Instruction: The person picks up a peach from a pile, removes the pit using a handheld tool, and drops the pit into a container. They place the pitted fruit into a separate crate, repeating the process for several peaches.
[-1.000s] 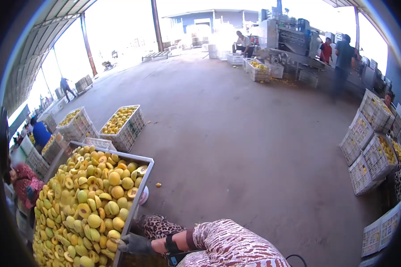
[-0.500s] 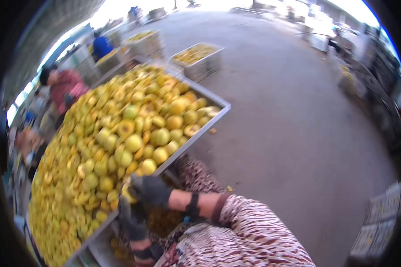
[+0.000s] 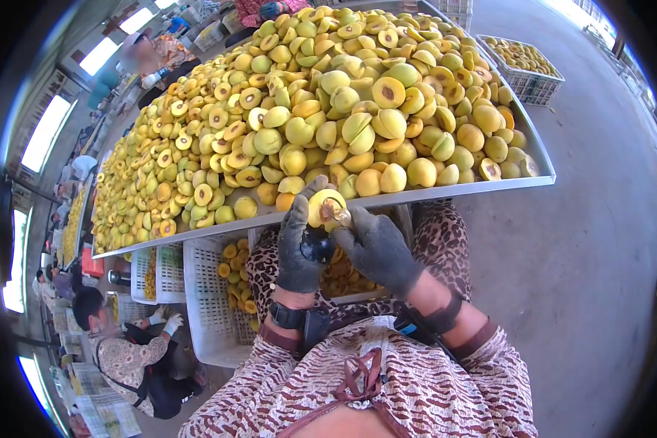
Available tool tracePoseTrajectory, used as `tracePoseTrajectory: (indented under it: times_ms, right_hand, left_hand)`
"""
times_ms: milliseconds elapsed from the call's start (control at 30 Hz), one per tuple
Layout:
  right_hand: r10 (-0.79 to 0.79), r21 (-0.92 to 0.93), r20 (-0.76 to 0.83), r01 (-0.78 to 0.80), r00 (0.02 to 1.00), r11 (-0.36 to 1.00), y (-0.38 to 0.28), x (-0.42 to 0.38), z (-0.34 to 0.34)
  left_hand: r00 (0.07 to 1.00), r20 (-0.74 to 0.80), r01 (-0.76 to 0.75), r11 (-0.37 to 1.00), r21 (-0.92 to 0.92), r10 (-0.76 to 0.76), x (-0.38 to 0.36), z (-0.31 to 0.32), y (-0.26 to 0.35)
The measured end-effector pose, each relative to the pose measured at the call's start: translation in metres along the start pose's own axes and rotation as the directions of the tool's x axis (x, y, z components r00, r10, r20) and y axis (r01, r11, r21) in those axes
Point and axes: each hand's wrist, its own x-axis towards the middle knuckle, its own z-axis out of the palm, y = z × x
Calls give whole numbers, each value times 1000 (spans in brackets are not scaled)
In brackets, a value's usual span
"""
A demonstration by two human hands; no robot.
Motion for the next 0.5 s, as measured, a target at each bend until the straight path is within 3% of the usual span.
tracePoseTrajectory:
  times_ms: [233,300,333,367,433,467,500]
  right_hand:
    - [-45,-95,42,49,998,994,11,-4,27]
    - [-71,-103,-12,70,997,992,3,-2,33]
    - [-93,-107,-21,90,995,990,1,2,34]
    - [-108,-108,-29,104,994,989,-1,0,34]
    - [-53,-171,28,57,998,984,-4,2,32]
    - [-57,41,59,54,997,998,-5,5,33]
    - [-60,253,92,35,994,967,-6,5,33]
  left_hand:
    - [993,-102,-68,994,-87,59,-3,-1,3]
    - [972,-80,-190,938,291,221,-4,1,7]
    - [955,-161,-211,950,229,251,-1,6,6]
    - [946,-138,-258,939,227,293,3,6,10]
    - [967,-177,-160,976,148,186,2,6,14]
    - [965,-174,-170,975,144,194,5,8,17]
    - [934,-108,-300,910,286,342,6,11,20]
